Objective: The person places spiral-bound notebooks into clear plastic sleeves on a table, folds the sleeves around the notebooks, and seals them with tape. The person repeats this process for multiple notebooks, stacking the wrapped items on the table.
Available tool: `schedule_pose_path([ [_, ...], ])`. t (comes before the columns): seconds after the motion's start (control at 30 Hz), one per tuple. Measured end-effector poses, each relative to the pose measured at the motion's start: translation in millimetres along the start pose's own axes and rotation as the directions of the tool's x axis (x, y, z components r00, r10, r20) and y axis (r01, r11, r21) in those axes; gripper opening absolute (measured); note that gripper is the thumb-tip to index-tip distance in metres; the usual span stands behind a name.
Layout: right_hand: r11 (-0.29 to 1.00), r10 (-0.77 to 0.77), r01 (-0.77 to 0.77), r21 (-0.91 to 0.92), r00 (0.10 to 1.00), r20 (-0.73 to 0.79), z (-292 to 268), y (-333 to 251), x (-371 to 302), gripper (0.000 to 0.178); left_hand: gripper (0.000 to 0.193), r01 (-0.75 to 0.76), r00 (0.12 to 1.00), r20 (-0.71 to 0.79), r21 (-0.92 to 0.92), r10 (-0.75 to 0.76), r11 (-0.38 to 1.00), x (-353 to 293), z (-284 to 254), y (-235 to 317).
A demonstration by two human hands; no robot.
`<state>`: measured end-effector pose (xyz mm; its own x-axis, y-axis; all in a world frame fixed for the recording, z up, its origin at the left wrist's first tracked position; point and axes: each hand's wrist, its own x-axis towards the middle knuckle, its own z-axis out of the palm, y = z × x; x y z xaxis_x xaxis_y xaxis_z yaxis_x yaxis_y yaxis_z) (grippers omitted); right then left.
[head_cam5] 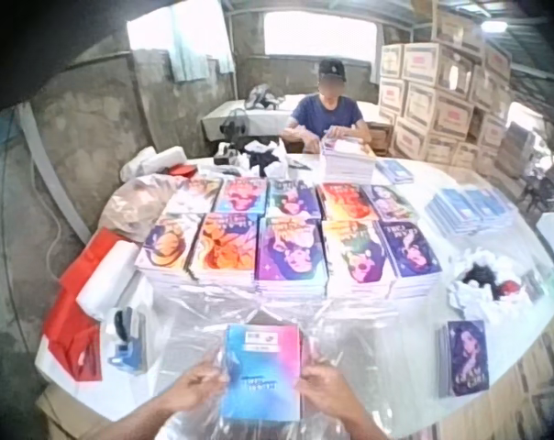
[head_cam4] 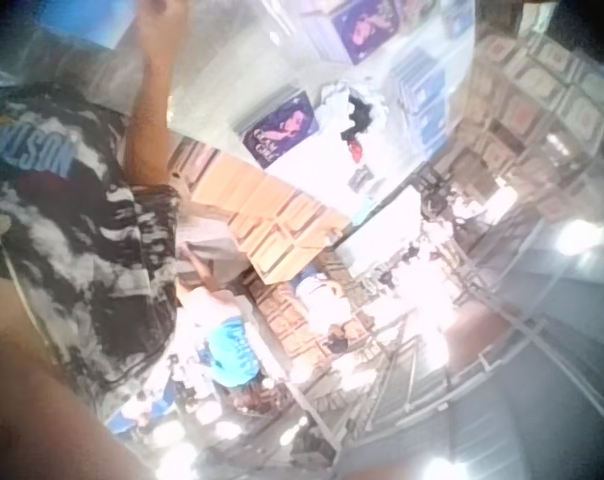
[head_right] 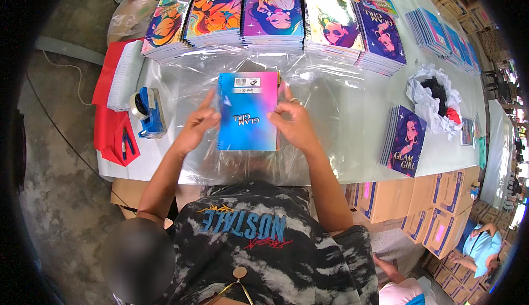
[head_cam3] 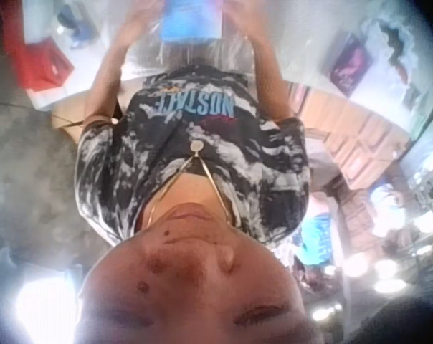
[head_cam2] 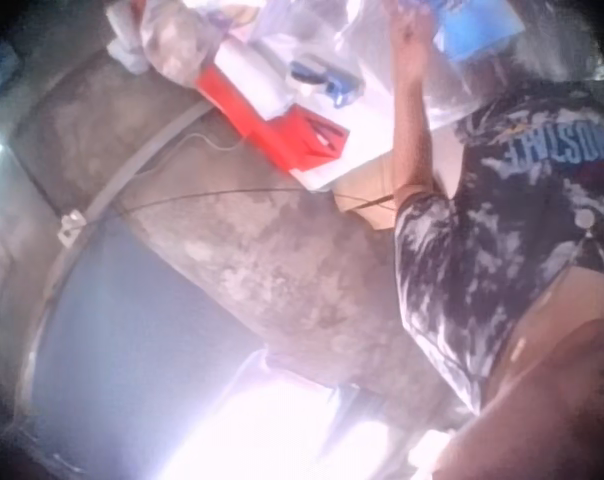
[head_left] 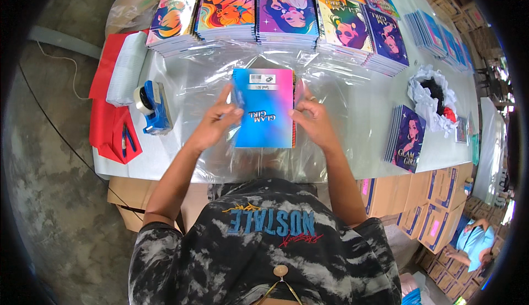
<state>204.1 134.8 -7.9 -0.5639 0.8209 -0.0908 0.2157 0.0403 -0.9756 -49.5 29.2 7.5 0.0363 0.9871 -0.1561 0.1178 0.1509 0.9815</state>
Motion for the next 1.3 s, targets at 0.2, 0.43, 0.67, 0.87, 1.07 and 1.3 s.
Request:
schedule_pose_path([
  [0.2,0.915,-0.173,0.218,0.339,0.972,-0.159,63.2,18.6,1.2,0.021,0.028,-0.085,0.977,-0.117,0.556,0.179,0.827,15.8,78.3,-38.3],
  [0.43,0.87,-0.29,0.238,-0.432,0.955,-0.059,84.6,24.7,4.1,0.023,0.052,0.016,0.999,0.03,0.098,-0.019,0.995,27.4,26.3,-20.0],
  [0.67,0.754,-0.321,0.246,-0.61,0.947,-0.016,89.8,20.0,4.3,0.023,0.041,-0.026,0.994,0.084,0.811,-0.072,0.585,137.2,-65.5,-5.4],
  [0.87,0.8,-0.293,0.22,-0.558,0.955,-0.044,86.5,22.3,3.1,0.022,0.038,0.21,0.706,-0.63,0.623,0.323,0.754,186.4,-29.7,23.8],
  [1.07,0.755,-0.318,0.227,-0.615,0.947,-0.041,88.6,20.2,1.6,0.021,0.034,0.037,0.974,0.142,0.669,-0.176,0.742,147.6,4.7,2.4],
  [1.3,0.802,-0.3,0.241,-0.547,0.954,-0.02,86.2,20.6,5.0,0.023,0.035,-0.011,0.752,-0.417,0.767,0.51,0.642,85.0,-5.9,-5.4],
])
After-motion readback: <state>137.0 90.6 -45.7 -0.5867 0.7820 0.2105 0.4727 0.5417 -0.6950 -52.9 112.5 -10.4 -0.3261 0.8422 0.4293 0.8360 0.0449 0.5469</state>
